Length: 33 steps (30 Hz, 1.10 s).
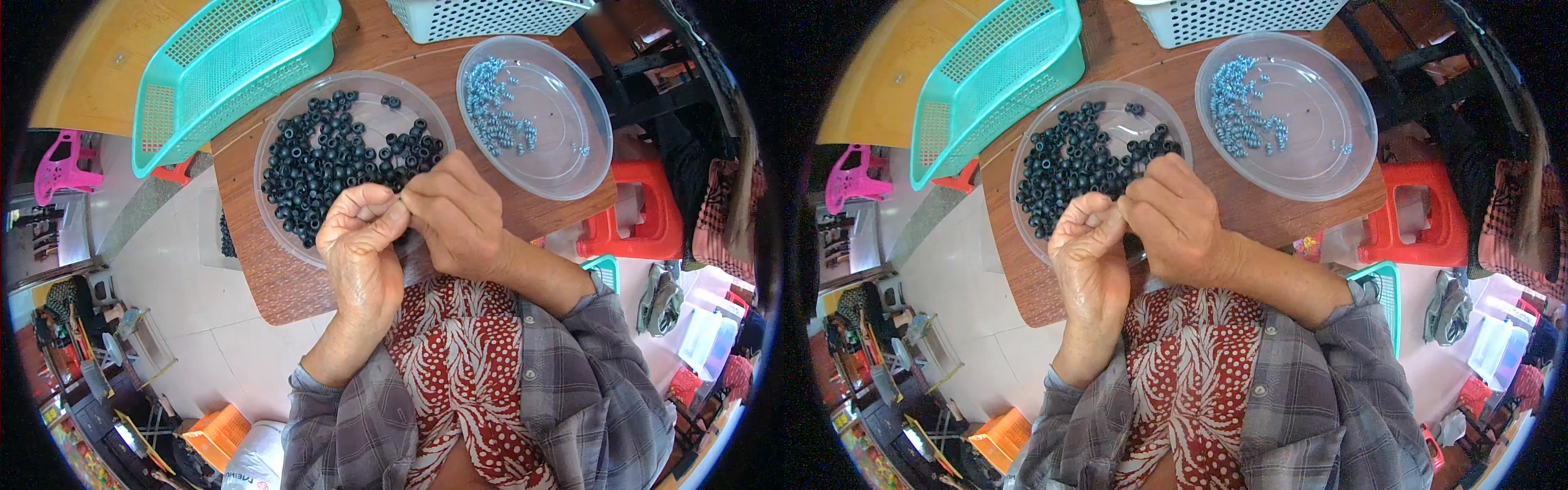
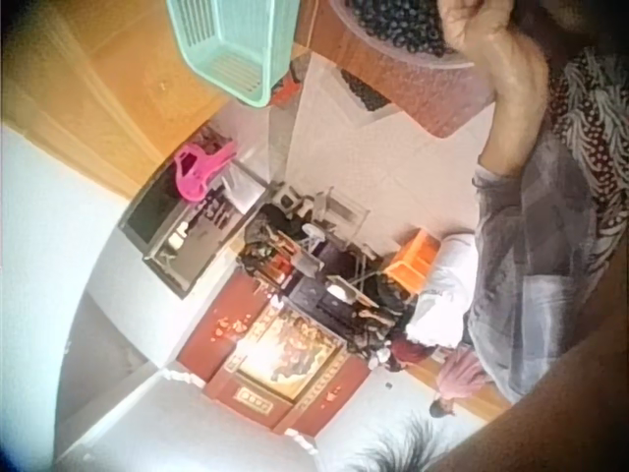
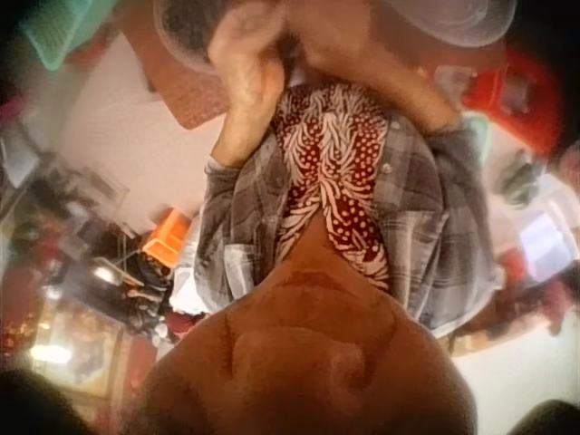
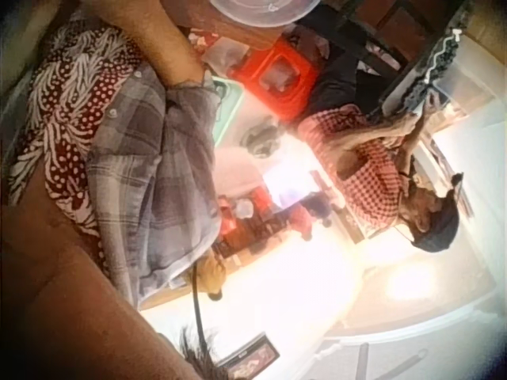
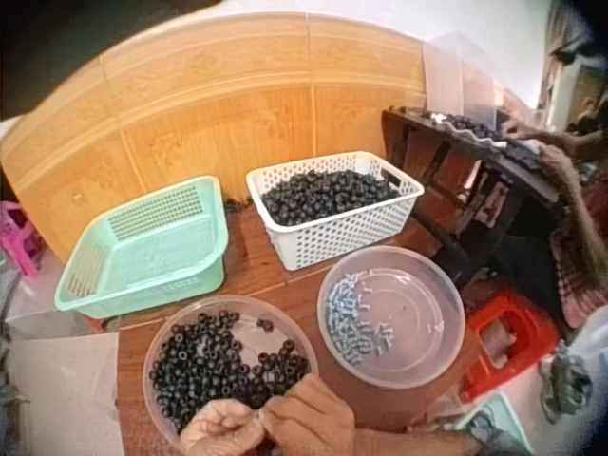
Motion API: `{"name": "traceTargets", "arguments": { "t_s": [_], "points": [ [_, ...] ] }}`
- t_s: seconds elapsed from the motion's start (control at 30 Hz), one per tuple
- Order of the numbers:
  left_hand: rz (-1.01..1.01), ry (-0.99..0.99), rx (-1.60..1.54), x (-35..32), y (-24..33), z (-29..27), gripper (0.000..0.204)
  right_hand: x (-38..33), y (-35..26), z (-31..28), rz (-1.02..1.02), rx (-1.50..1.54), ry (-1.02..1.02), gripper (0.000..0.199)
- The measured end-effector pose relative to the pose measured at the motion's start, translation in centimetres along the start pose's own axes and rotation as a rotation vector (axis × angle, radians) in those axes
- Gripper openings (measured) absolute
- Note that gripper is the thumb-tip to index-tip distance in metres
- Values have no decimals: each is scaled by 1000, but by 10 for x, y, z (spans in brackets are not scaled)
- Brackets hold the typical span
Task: The person assembles small components by picking up metal pieces and inserting them into black plastic parts by hand.
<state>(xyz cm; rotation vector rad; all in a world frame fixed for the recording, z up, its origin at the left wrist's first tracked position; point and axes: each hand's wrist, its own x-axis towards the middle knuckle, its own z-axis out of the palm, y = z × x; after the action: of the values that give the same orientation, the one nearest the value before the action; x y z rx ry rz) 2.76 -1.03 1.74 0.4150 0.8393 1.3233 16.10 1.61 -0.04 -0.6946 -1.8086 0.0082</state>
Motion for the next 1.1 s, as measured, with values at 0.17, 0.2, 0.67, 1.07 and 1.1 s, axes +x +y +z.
{"name": "traceTargets", "arguments": {
  "t_s": [0.17, 0.2, 0.67, 1.07, 1.1],
  "points": [
    [-7, -24, 94, -2, 1, 5, 20, 0, -3, -10, 37, 18, -17, 24],
    [-14, -37, 145, -2, 2, 7, 17, -1, -2, -12, 69, 33, -13, 24],
    [937, -433, 1786, 144, -1, 37, 16, 78, 109, -104, 525, -151, 68, 20],
    [817, -469, 1589, 133, -1, 35, 15, 129, 270, -172, 374, -942, 34, 17],
    [600, -401, 1427, 125, 8, 37, 16, 133, 271, -173, 448, -939, 17, 16]
  ]
}}
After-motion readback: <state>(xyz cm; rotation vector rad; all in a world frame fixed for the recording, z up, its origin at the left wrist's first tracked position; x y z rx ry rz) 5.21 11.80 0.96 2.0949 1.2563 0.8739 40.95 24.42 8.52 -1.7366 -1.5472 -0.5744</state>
